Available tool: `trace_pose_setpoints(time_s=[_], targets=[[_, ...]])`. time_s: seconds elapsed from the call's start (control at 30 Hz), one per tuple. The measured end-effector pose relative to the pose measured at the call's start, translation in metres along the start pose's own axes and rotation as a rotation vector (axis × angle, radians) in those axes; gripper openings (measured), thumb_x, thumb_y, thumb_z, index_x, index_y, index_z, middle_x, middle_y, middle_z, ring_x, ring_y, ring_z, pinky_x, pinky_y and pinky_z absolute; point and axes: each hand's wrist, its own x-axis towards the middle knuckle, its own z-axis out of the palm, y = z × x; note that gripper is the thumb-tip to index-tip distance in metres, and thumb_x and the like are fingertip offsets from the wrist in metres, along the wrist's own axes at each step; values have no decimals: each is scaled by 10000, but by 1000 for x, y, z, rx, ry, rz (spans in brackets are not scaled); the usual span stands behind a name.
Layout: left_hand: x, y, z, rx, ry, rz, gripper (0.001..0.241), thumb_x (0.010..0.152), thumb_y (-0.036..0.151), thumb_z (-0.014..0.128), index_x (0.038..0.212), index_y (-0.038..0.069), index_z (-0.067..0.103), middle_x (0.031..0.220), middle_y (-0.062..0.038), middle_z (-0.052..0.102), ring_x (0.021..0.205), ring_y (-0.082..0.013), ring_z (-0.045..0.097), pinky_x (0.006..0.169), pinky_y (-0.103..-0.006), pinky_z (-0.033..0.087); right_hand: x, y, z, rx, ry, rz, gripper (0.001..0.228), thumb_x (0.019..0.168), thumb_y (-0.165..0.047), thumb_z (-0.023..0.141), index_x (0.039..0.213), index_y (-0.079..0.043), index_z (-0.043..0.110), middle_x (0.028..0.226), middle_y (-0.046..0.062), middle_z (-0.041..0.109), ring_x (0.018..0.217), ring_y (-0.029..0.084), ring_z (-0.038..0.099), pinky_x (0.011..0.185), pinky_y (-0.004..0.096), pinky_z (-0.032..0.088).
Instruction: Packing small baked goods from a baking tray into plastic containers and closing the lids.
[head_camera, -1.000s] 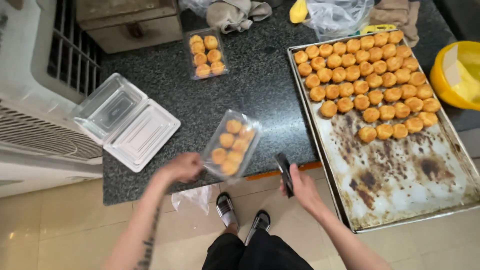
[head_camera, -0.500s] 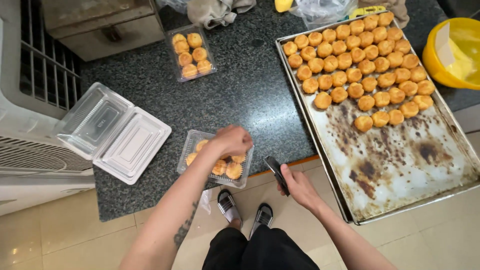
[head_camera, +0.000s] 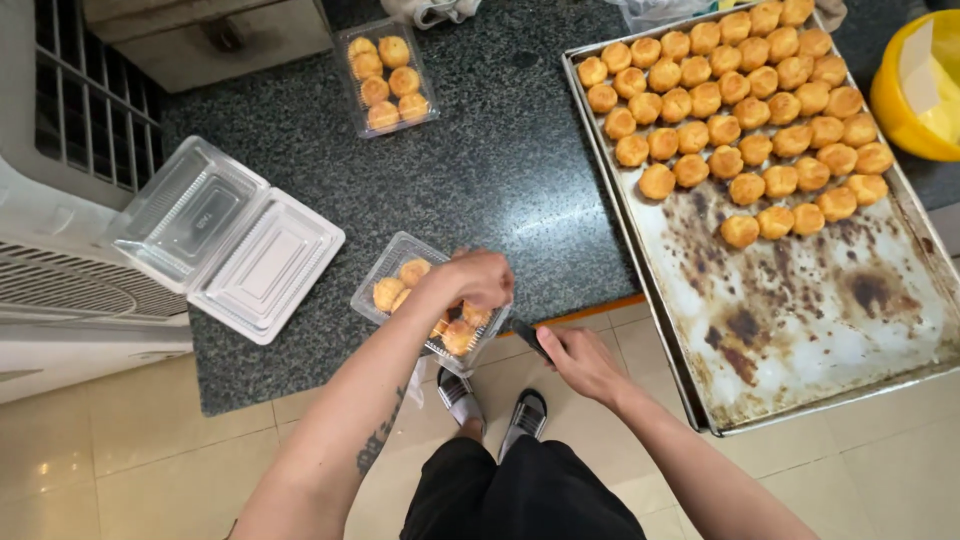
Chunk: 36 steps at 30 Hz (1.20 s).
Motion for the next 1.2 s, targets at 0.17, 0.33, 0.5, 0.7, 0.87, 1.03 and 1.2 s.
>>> trace_pose_setpoints(time_s=[0.17,0.33,0.5,0.7,0.87,1.03,1.2], targets=[[8,-4,4,-15,-7,-1,320,966,501,771,1197,426,979,1376,-40,944,1552,-380,764,1451,-775,320,12,8,6,-27,3,-47,765,1267,-629,433,817,-138,810,732,109,876,824,378,863,829,510,656],[-5,1,-7,-45,-18,4,353,957,493,797,1245,404,980,1416,-55,936,1583,-389,741,1470,-778,279,17,13,8,-34,12,-48,774,1261,-646,437,796,-164,823,689,75,862,778,361,853,802,484,646],[-3,0,-6,-35,-18,9,361,975,505,783,1264,406,976,1447,-61,926,1600,-383,728,1475,-783,269,17,18,7,-40,14,-19,816,1252,-697,442,771,-148,808,687,115,845,764,382,825,790,489,616],[-45,9,-19,-53,160,17,344,1015,557,777,1252,410,977,1360,23,955,1540,-363,773,1471,-814,257,19,11,17,38,-33,-31,810,1265,-678,415,796,-165,831,706,81,863,803,304,872,846,440,657],[-128,-11,-21,-51,615,31,508,1126,531,771,1558,273,844,1598,-73,815,1613,-414,640,1413,-862,270,-8,21,-7,58,9,47,853,1252,-732,391,820,-164,859,714,93,869,815,306,879,868,457,665],[-180,-26,-5,61,549,-178,728,1163,671,670,1793,309,642,1897,-62,587,1851,-379,371,1480,-846,171,-2,-2,-41,-196,262,-3,640,1242,-709,521,1254,-136,806,1092,284,913,1177,504,883,1010,657,668],[-169,-45,13,-131,689,-714,826,1128,874,546,1458,182,854,1465,-174,843,1488,-411,739,1208,-636,597,55,-16,-63,-427,338,-50,699,1196,-678,651,1457,-33,726,1348,241,786,1333,508,802,1085,605,674]])
